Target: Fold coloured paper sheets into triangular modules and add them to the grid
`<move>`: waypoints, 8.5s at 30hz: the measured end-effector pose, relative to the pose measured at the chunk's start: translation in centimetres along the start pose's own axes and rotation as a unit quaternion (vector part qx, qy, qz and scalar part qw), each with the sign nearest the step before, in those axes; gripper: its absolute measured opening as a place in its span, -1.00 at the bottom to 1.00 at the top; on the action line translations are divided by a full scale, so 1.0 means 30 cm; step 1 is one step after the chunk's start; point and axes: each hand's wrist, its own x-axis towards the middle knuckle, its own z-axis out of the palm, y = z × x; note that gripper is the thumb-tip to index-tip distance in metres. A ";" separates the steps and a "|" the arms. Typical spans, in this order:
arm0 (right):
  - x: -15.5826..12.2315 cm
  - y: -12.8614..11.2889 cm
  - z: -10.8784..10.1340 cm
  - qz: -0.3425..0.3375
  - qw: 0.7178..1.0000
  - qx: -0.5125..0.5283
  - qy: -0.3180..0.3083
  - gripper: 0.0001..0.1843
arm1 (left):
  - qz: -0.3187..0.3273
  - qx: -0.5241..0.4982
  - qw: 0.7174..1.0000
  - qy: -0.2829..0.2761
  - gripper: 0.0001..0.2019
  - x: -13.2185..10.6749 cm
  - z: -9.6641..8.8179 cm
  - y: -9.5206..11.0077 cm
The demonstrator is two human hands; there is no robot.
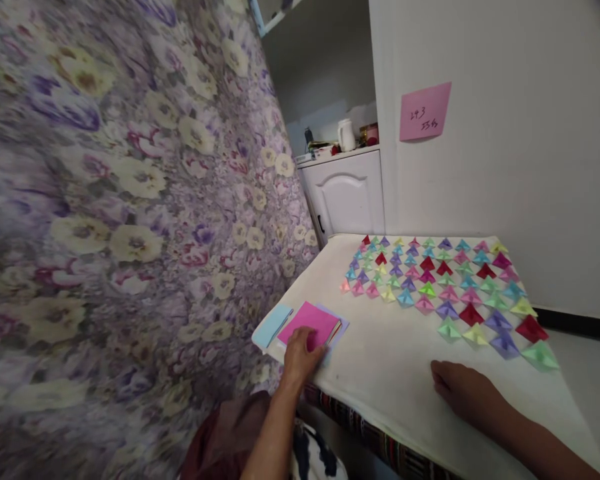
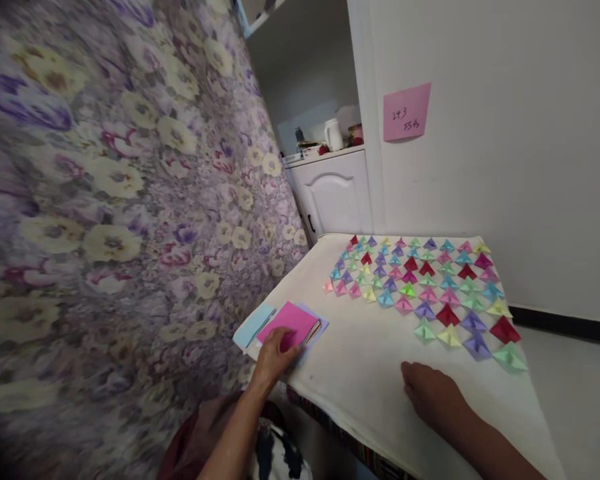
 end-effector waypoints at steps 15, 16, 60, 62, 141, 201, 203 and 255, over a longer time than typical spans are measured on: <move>0.002 -0.003 0.008 0.012 1.000 0.002 0.004 -0.84 | -0.032 -0.002 0.999 -0.027 -0.77 0.009 0.022 -0.034; 0.001 -0.004 0.006 0.010 1.000 0.000 0.004 -0.84 | -0.032 -0.005 0.999 -0.026 -0.77 0.009 0.022 -0.034; 0.004 0.006 0.018 -0.003 1.000 -0.009 0.007 -0.86 | -0.038 0.006 0.999 -0.004 -0.87 0.017 0.023 -0.020; 0.004 0.008 0.022 -0.003 1.000 -0.013 0.012 -0.86 | -0.035 0.006 0.999 -0.004 -0.87 0.018 0.025 -0.024; 0.006 -0.085 -0.079 0.013 0.918 0.395 -0.029 -0.78 | 0.122 -0.004 0.983 0.140 -0.84 -0.018 -0.013 0.140; 0.024 -0.010 -0.194 0.065 0.735 0.637 0.221 -0.30 | -0.127 -0.591 0.789 -0.107 -0.31 -0.078 0.211 0.528; 0.029 -0.001 -0.191 0.066 0.754 0.613 0.226 -0.38 | -0.112 -0.553 0.817 -0.118 -0.48 -0.076 0.221 0.507; 0.017 -0.012 -0.141 0.010 0.826 0.564 -0.022 -0.83 | -0.135 -0.554 0.795 -0.210 -0.77 -0.066 0.217 0.515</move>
